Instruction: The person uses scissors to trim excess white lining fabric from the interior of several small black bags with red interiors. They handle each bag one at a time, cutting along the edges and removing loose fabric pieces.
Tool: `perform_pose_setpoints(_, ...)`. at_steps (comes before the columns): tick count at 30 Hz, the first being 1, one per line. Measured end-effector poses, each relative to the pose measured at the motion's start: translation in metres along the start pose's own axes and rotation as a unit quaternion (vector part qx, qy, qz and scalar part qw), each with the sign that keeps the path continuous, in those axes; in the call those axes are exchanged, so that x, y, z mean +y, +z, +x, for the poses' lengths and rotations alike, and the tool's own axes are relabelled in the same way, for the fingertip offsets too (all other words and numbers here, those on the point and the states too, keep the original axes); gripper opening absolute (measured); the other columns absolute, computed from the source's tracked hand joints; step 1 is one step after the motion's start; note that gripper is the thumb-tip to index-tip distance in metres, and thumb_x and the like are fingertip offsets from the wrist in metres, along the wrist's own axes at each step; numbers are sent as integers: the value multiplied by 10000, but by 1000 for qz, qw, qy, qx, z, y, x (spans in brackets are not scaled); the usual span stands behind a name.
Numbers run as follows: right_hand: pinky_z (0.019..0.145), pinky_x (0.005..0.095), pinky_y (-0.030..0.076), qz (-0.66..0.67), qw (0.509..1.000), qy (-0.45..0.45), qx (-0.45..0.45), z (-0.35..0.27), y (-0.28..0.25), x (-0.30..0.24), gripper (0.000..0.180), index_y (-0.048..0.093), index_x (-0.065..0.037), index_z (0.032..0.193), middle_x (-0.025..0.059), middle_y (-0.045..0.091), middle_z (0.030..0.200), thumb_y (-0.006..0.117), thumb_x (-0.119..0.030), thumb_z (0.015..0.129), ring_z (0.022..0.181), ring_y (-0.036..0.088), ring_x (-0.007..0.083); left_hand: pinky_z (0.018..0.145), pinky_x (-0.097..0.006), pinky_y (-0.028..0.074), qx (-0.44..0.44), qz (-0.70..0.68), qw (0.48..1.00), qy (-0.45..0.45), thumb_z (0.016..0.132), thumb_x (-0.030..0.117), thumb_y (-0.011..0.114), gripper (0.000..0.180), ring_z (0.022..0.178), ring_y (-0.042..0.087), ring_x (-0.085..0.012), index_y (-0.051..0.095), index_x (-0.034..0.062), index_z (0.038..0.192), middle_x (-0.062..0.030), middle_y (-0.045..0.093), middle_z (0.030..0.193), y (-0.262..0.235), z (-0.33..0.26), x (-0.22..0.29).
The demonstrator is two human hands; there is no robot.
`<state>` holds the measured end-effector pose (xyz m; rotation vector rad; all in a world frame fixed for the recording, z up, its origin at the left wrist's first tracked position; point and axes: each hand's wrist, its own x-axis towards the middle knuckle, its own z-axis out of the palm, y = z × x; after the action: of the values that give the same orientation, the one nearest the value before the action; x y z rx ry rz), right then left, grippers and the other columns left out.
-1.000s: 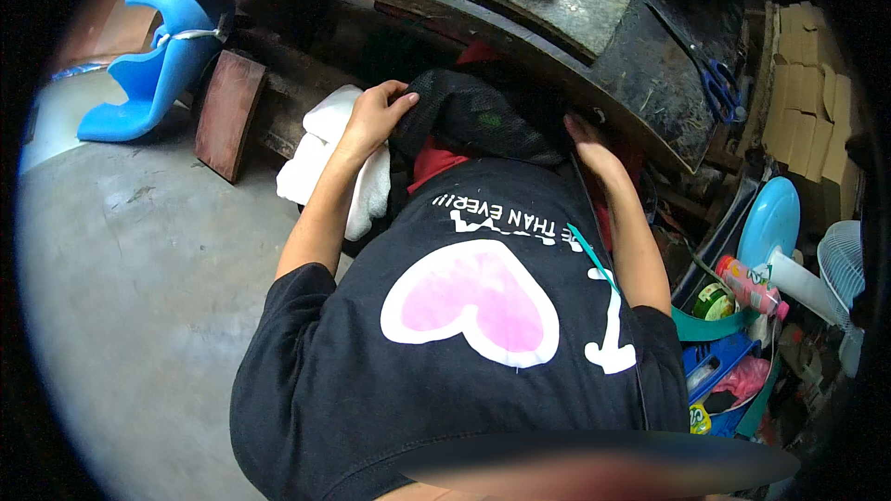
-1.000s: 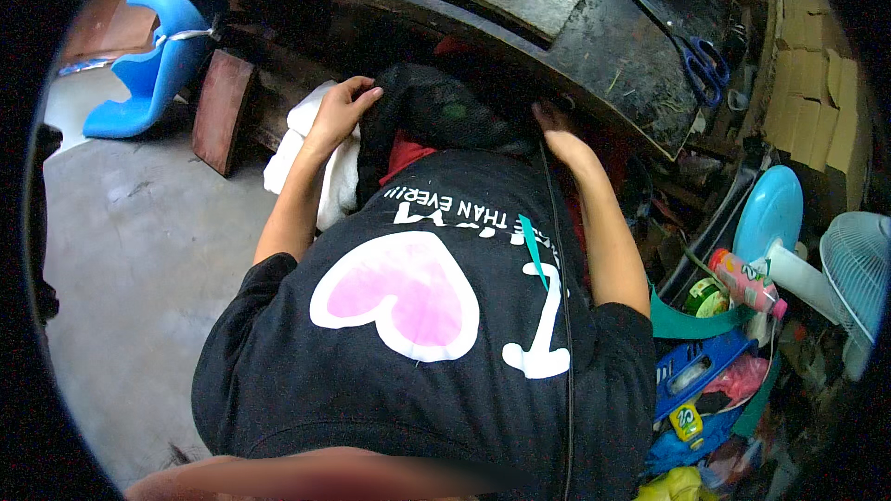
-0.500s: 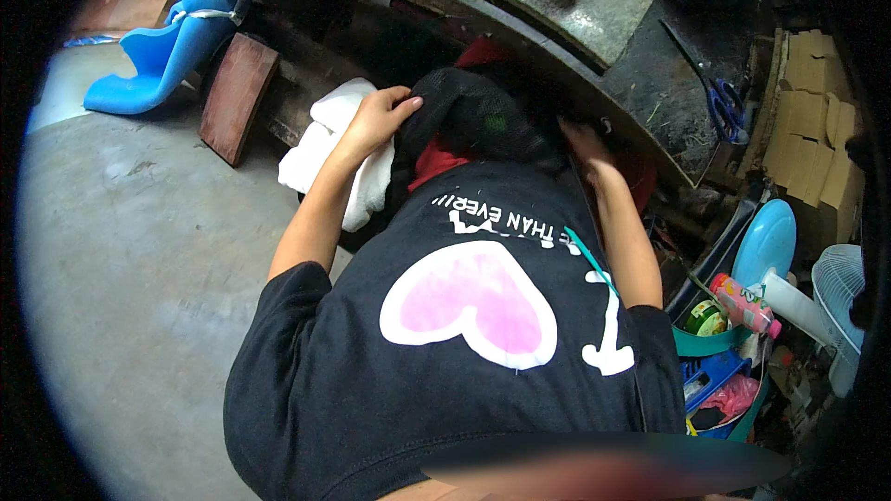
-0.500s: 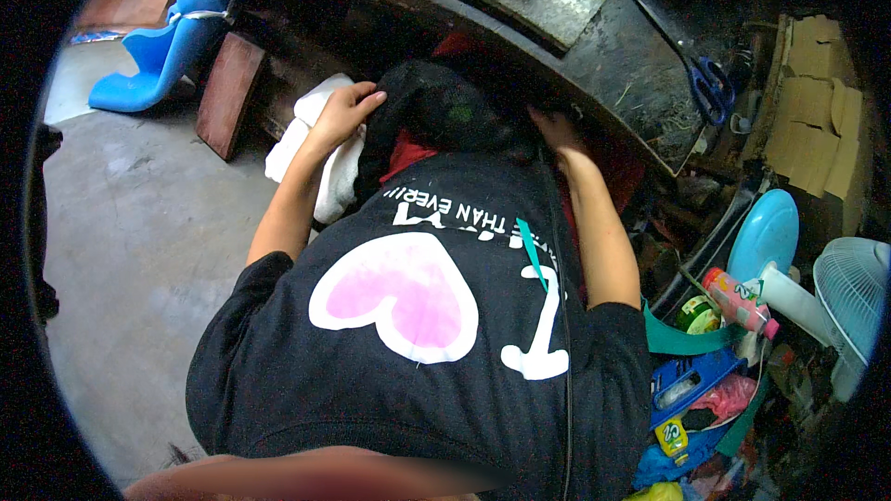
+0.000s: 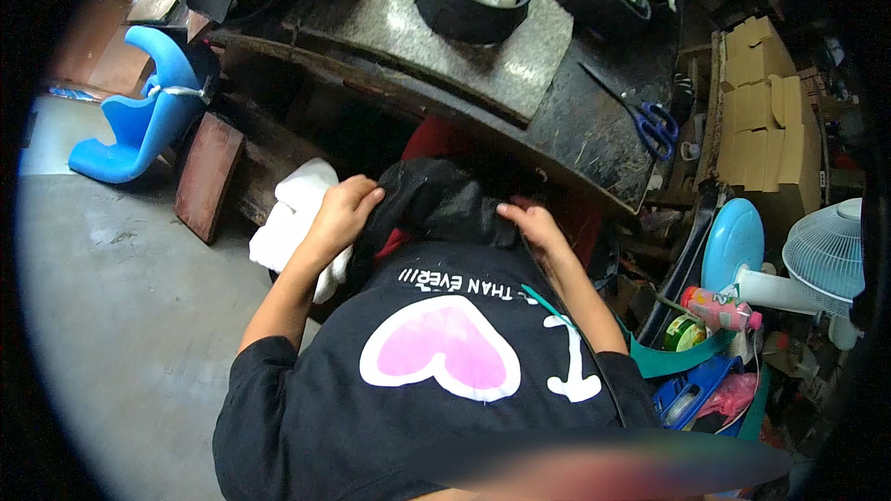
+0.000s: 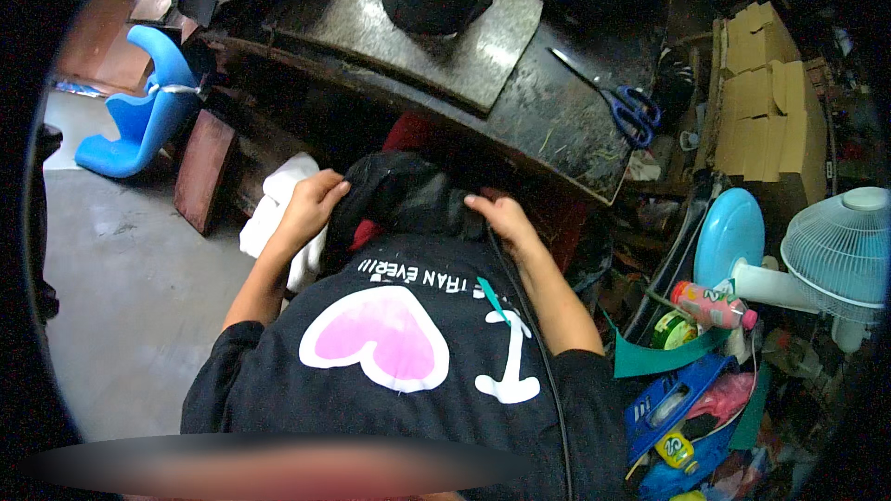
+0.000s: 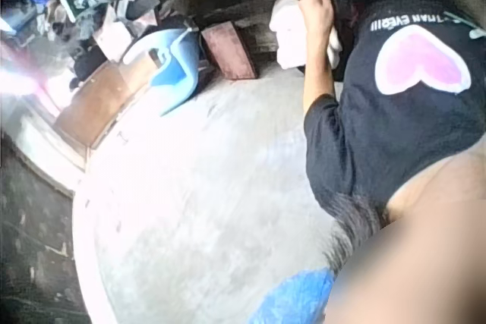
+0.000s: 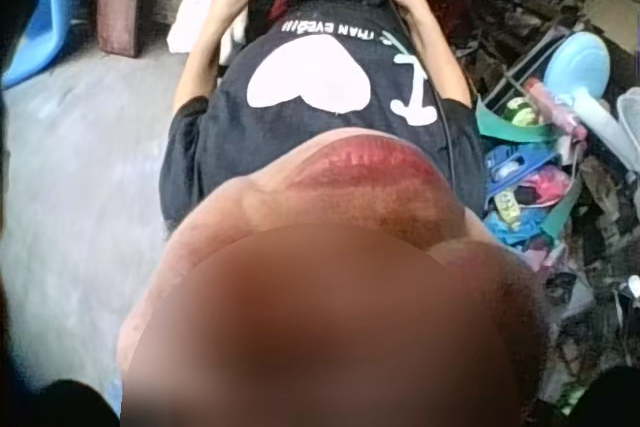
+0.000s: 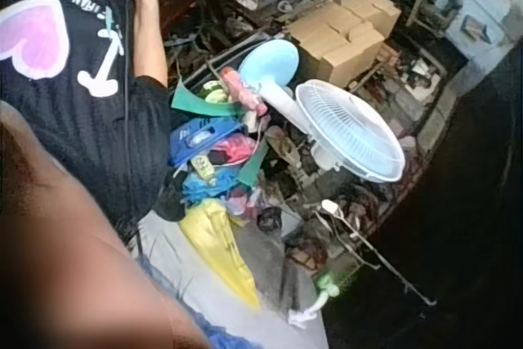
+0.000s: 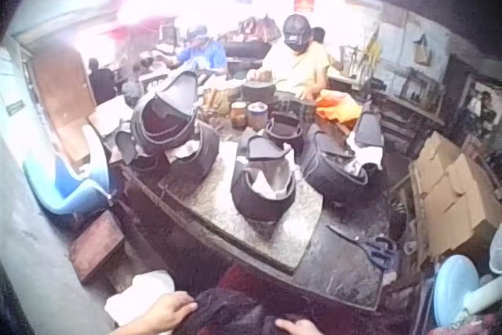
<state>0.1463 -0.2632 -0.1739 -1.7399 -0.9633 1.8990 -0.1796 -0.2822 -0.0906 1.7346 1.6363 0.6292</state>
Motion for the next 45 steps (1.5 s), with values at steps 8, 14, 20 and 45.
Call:
perform_pose_setpoints(8, 702, 244, 506, 113, 968, -91, -207, -47, -6, -33, 95, 626, -1, 953, 13, 666, 875, 626, -72, 890, 763, 610, 80, 683, -310, 463, -39, -47, 996, -61, 921, 145, 609, 195, 736, 590, -170, 636, -48, 928, -86, 628, 766, -39, -17, 41)
perform_pose_setpoints(14, 700, 216, 456, 41, 957, -119, -260, -76, -23, -75, 94, 609, -9, 934, -17, 620, 854, 637, -86, 888, 767, 551, 45, 672, -228, 398, -130, -147, 963, -186, 963, 180, 560, 223, 740, 477, -52, 617, -25, 896, 54, 535, 758, -72, -15, 71)
perform_pose_setpoints(20, 672, 200, 426, -2, 941, -159, -299, -81, -44, -120, 115, 608, -21, 918, -47, 582, 829, 666, -115, 886, 748, 502, 25, 607, -212, 401, -102, -188, 961, -178, 959, 190, 570, 222, 678, 466, -34, 599, -2, 851, 63, 504, 732, -92, -4, 120)
perform_pose_setpoints(45, 688, 215, 368, -21, 959, -264, -105, -49, -162, -188, 119, 517, -12, 845, -40, 438, 804, 632, -41, 851, 770, 425, 59, 789, -253, 442, -9, -175, 983, -52, 935, 163, 614, 223, 874, 572, -131, 629, -57, 962, -44, 590, 903, -28, 118, 195)
